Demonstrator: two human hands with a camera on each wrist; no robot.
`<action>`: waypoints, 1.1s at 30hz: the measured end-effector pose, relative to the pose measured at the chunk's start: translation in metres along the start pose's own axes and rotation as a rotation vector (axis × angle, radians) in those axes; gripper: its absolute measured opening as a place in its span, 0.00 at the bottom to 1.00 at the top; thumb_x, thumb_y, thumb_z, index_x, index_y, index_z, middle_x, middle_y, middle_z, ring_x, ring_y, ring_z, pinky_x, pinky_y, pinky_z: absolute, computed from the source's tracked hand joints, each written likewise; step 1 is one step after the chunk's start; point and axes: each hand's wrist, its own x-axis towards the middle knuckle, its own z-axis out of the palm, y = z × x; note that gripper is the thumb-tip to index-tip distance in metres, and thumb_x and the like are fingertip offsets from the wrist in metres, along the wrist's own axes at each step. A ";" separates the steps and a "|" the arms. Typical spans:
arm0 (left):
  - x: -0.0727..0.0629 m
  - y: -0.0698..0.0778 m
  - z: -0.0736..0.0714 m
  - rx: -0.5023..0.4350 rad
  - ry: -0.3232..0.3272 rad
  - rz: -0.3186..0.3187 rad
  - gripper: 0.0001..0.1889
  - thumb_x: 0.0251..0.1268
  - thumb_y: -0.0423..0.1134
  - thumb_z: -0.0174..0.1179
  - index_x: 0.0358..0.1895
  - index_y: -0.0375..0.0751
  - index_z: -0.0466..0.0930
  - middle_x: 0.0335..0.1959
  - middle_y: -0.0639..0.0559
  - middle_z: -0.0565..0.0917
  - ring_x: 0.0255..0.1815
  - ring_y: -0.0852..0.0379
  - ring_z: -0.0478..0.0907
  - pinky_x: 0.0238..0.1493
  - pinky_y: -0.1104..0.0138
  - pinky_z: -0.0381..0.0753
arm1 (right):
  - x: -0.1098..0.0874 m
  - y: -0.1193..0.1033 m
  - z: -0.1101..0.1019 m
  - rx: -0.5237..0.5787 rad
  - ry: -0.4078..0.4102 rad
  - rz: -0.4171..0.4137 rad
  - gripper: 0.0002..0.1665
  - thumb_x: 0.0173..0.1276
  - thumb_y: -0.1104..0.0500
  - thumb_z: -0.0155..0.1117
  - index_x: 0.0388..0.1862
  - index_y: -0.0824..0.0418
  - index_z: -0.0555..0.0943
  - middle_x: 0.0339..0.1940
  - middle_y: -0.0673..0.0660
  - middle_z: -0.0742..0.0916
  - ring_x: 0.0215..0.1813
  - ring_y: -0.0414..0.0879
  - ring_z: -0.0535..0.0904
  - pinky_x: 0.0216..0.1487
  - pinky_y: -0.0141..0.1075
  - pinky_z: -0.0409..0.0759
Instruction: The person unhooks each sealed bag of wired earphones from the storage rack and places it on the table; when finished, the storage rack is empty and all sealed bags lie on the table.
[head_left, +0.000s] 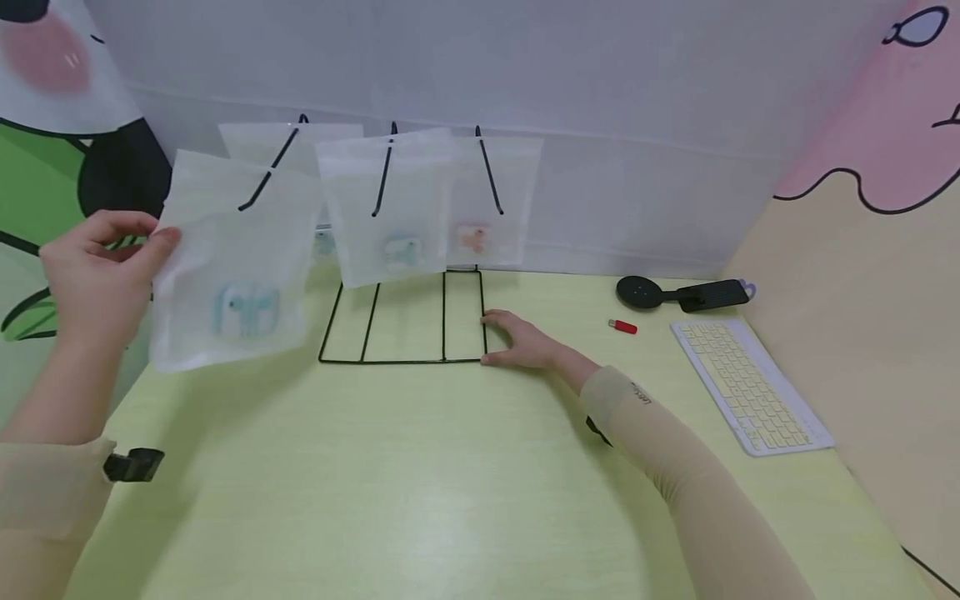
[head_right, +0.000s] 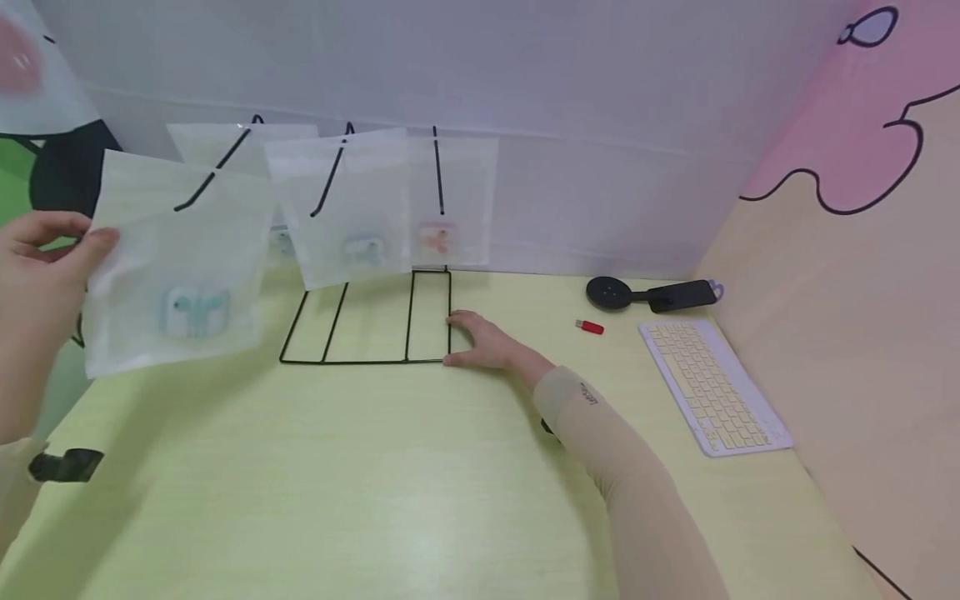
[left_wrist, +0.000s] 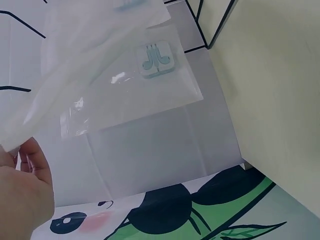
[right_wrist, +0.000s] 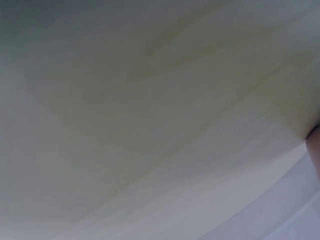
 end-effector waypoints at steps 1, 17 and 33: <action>-0.001 0.000 -0.002 0.009 0.004 -0.006 0.06 0.53 0.41 0.69 0.32 0.48 0.82 0.33 0.65 0.78 0.20 0.70 0.73 0.26 0.86 0.72 | 0.000 0.000 0.000 -0.003 0.000 0.002 0.48 0.59 0.38 0.65 0.73 0.53 0.58 0.76 0.55 0.58 0.76 0.51 0.50 0.74 0.45 0.50; -0.011 -0.017 -0.041 -0.142 -0.089 -0.091 0.07 0.53 0.33 0.69 0.35 0.44 0.82 0.33 0.62 0.79 0.20 0.71 0.77 0.17 0.81 0.74 | 0.001 -0.001 -0.001 -0.003 -0.006 -0.002 0.49 0.59 0.39 0.66 0.73 0.55 0.58 0.76 0.56 0.58 0.76 0.52 0.50 0.74 0.45 0.49; -0.031 -0.033 -0.065 -0.320 -0.215 -0.190 0.06 0.55 0.29 0.66 0.34 0.44 0.82 0.27 0.65 0.85 0.15 0.65 0.80 0.11 0.71 0.75 | -0.002 -0.001 -0.001 0.020 0.000 -0.010 0.48 0.60 0.40 0.66 0.73 0.56 0.58 0.76 0.57 0.58 0.76 0.53 0.50 0.74 0.47 0.50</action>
